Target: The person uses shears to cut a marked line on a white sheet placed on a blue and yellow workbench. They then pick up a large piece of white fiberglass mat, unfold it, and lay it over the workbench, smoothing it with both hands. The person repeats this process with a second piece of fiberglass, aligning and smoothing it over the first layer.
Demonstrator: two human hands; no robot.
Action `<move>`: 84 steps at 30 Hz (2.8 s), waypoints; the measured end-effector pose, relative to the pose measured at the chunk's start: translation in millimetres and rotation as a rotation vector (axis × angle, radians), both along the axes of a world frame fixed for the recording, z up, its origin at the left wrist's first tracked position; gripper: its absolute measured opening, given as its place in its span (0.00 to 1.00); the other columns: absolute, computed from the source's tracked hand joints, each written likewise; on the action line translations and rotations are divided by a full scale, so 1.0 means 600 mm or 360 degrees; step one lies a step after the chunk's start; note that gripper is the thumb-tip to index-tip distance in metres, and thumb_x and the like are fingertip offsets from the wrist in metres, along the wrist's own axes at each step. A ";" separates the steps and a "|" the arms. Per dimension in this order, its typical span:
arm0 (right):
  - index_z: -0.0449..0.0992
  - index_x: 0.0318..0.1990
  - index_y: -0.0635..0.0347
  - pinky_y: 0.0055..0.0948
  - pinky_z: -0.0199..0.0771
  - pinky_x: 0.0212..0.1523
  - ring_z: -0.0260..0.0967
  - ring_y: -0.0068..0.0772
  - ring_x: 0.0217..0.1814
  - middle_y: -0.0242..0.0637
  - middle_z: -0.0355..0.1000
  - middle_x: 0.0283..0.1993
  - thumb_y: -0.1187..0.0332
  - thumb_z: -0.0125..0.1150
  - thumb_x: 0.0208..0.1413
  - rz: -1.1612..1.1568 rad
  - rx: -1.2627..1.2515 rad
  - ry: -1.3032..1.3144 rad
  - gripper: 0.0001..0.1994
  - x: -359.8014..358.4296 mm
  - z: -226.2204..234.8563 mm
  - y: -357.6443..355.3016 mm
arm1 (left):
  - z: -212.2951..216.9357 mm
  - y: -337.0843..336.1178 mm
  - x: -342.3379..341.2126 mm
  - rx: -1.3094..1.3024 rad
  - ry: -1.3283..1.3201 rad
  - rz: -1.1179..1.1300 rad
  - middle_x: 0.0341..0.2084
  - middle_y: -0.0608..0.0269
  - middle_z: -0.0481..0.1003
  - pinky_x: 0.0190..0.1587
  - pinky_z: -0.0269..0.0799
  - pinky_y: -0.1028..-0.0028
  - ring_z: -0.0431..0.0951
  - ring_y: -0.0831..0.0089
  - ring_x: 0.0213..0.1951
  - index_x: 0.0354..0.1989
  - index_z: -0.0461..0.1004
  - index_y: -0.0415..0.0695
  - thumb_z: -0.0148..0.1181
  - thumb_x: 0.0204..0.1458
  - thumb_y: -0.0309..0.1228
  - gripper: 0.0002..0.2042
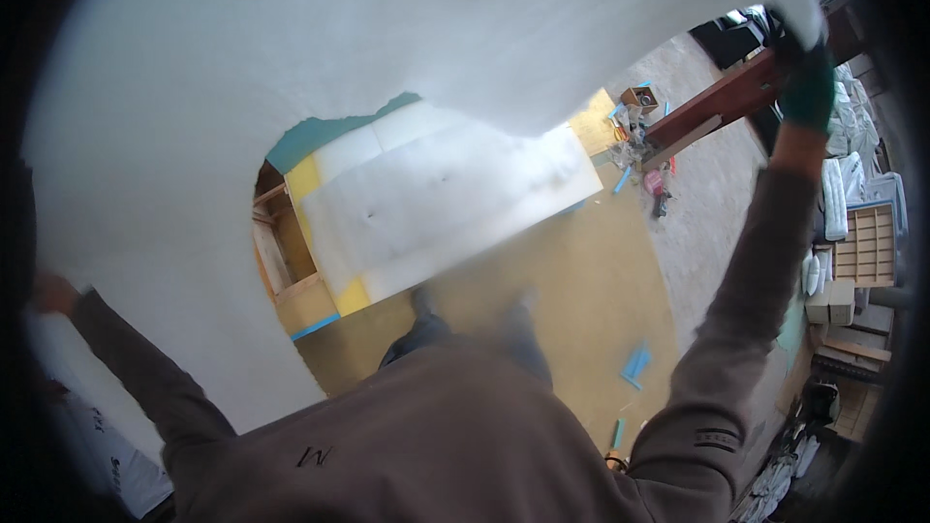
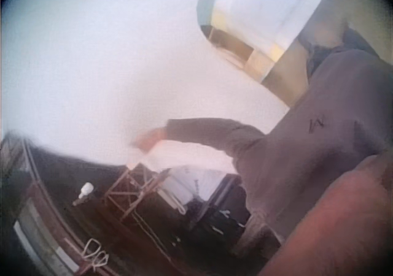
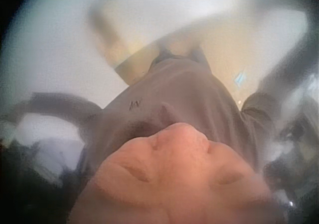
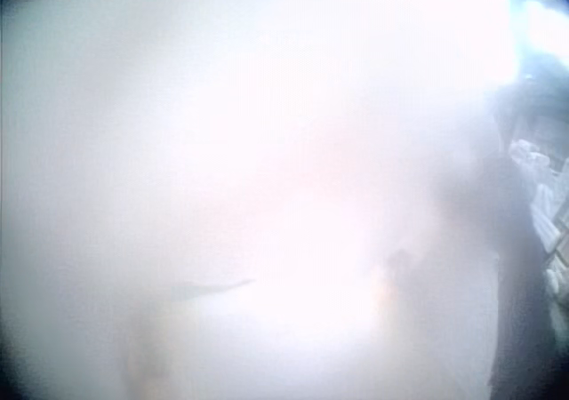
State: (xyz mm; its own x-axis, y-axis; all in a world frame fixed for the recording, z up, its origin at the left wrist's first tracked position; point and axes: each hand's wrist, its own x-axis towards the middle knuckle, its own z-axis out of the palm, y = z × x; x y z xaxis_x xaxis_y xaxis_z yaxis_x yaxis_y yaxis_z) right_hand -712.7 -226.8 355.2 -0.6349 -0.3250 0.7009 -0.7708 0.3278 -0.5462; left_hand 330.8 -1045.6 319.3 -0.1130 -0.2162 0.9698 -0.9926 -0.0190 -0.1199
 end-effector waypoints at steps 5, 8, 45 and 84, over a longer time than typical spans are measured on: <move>0.69 0.69 0.73 0.40 0.70 0.71 0.71 0.42 0.68 0.48 0.73 0.68 0.60 0.55 0.74 0.0087 -0.0485 -0.0645 0.25 0.175 -0.317 0.147 | -0.351 0.308 0.015 0.0937 0.0707 -0.0492 0.59 0.46 0.77 0.64 0.72 0.53 0.76 0.49 0.59 0.69 0.71 0.42 0.47 0.72 0.34 0.21; 0.70 0.69 0.74 0.39 0.67 0.74 0.68 0.39 0.70 0.48 0.72 0.69 0.59 0.52 0.77 0.0368 -0.1131 -0.1583 0.26 0.292 -0.491 0.207 | -0.495 0.461 0.014 0.1516 0.0888 -0.0257 0.59 0.43 0.76 0.64 0.73 0.53 0.76 0.47 0.60 0.67 0.73 0.42 0.48 0.71 0.36 0.21; 0.78 0.58 0.63 0.35 0.78 0.48 0.80 0.35 0.50 0.38 0.80 0.50 0.58 0.70 0.64 -0.0066 0.1068 -0.2265 0.22 -0.072 -1.178 0.324 | -0.933 0.864 -1.332 0.3522 0.0849 -0.1121 0.37 0.60 0.82 0.45 0.77 0.66 0.81 0.69 0.36 0.48 0.81 0.38 0.57 0.64 0.45 0.20; 0.83 0.52 0.63 0.45 0.80 0.34 0.81 0.50 0.31 0.47 0.81 0.32 0.63 0.63 0.64 0.1666 0.1250 -0.2193 0.15 -0.327 -1.191 0.287 | -0.997 0.683 -2.115 0.2131 0.1175 -0.1770 0.26 0.72 0.71 0.32 0.65 0.77 0.67 0.86 0.30 0.35 0.74 0.41 0.61 0.67 0.38 0.13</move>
State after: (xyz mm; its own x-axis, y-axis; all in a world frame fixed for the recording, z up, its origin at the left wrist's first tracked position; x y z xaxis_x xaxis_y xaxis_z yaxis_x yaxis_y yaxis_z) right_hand -909.1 -54.6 -359.3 0.0905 -0.8448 -0.5274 -0.0153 0.5283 -0.8489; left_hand -938.1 -636.0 -278.9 -0.4099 -0.8980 0.1599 -0.3386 0.3126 0.8875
